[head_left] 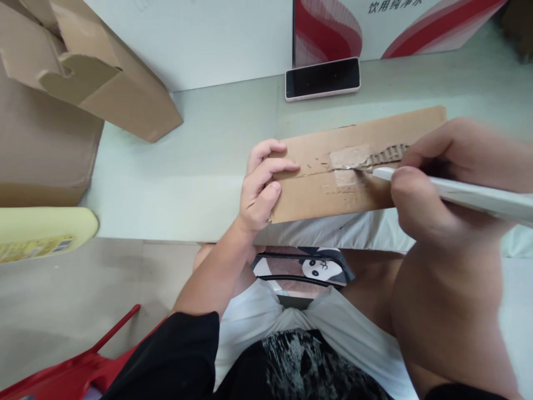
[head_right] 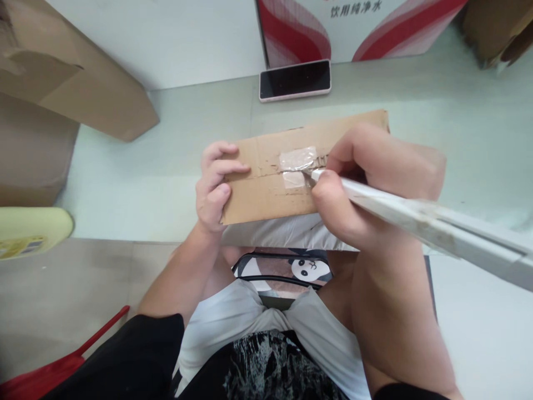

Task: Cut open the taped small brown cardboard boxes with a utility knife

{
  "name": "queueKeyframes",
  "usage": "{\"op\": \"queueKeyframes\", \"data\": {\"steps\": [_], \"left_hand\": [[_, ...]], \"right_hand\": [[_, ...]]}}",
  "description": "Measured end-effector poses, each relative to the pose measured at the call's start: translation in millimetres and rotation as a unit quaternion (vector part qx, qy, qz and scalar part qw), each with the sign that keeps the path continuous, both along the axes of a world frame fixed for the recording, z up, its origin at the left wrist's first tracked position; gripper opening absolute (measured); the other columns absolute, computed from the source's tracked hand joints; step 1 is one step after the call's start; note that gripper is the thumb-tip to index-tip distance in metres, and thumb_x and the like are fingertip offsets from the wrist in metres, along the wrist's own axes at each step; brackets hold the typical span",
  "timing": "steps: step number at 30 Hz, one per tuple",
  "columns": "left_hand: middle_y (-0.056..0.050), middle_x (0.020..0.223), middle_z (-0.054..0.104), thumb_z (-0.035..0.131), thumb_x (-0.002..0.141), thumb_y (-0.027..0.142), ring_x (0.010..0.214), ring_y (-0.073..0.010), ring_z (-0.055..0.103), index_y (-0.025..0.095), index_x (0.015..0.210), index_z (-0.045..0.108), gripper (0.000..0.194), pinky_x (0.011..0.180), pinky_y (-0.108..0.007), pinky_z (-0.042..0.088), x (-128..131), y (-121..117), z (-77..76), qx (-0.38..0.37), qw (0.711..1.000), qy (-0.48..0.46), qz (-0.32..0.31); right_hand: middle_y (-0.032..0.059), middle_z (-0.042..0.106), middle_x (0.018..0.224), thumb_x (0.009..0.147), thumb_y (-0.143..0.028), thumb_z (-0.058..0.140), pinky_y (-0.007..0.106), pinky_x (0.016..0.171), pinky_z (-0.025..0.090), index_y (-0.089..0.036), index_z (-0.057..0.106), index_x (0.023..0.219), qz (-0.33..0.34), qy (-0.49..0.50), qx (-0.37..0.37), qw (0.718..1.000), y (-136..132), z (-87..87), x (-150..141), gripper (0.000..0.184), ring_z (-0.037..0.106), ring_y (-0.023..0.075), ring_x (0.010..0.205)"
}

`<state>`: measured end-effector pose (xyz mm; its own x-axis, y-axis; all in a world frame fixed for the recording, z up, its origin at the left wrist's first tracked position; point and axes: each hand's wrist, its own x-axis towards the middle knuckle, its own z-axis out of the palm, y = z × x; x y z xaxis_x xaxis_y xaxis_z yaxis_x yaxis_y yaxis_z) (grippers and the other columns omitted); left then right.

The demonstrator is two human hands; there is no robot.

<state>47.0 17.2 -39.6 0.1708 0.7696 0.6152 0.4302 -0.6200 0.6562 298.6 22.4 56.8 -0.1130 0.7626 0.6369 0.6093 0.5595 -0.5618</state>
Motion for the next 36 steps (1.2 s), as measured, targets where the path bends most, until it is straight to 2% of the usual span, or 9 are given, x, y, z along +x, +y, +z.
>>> {"op": "queueKeyframes", "data": {"steps": [7, 13, 20, 27, 36], "left_hand": [[-0.011, 0.138, 0.061, 0.036, 0.105, 0.065, 0.133, -0.033, 0.062, 0.031, 0.124, 0.068, 0.05, 0.116, -0.057, 0.053, -1.5, 0.6, 1.5, 0.012, 1.0, 0.002, -0.015], [-0.01, 0.14, 0.06, 0.036, 0.106, 0.064, 0.135, -0.0333, 0.061, 0.032, 0.124, 0.067, 0.048, 0.117, -0.058, 0.052, -0.3, 0.6, -0.1, 0.008, 1.0, 0.005, -0.011], [-0.01, 0.137, 0.061, 0.036, 0.105, 0.065, 0.137, -0.0341, 0.06, 0.032, 0.122, 0.067, 0.048, 0.119, -0.061, 0.051, 1.3, -1.0, 0.5, 0.004, 1.0, -0.002, -0.004], [-0.009, 0.139, 0.061, 0.036, 0.106, 0.065, 0.138, -0.034, 0.06, 0.033, 0.125, 0.067, 0.049, 0.119, -0.061, 0.051, 0.2, -0.4, 1.5, 0.009, 1.0, -0.008, -0.02], [-0.01, 0.136, 0.062, 0.037, 0.105, 0.066, 0.136, -0.0345, 0.062, 0.031, 0.12, 0.069, 0.049, 0.117, -0.062, 0.052, 1.7, -1.2, 3.3, -0.001, 1.0, -0.002, -0.001]], "right_hand": [[-0.004, 0.048, 0.048, 0.072, -0.024, 0.059, 0.029, 0.043, 0.021, -0.024, 0.05, 0.062, 0.009, -0.032, 0.025, 0.999, 1.3, 0.7, -1.4, 0.014, 0.037, 0.0097, 0.044], [-0.0037, 0.049, 0.049, 0.073, -0.026, 0.061, 0.029, 0.041, 0.023, -0.024, 0.051, 0.062, 0.013, -0.026, 0.005, 1.0, 1.4, 2.0, 0.6, 0.014, 0.038, 0.0097, 0.043], [-0.0045, 0.047, 0.048, 0.073, -0.024, 0.061, 0.026, 0.041, 0.019, -0.022, 0.05, 0.063, 0.02, -0.032, 0.028, 0.999, 2.6, 2.7, 0.4, 0.014, 0.035, 0.0074, 0.043], [-0.0039, 0.048, 0.049, 0.075, -0.026, 0.062, 0.029, 0.042, 0.02, -0.024, 0.052, 0.064, 0.021, -0.034, -0.001, 0.999, 0.2, 4.0, 1.4, 0.015, 0.037, 0.0092, 0.044], [-0.0046, 0.048, 0.05, 0.072, -0.025, 0.063, 0.026, 0.042, 0.02, -0.022, 0.051, 0.065, 0.031, -0.044, 0.025, 0.998, 3.9, 1.7, 3.0, 0.014, 0.035, 0.0078, 0.044]]}}
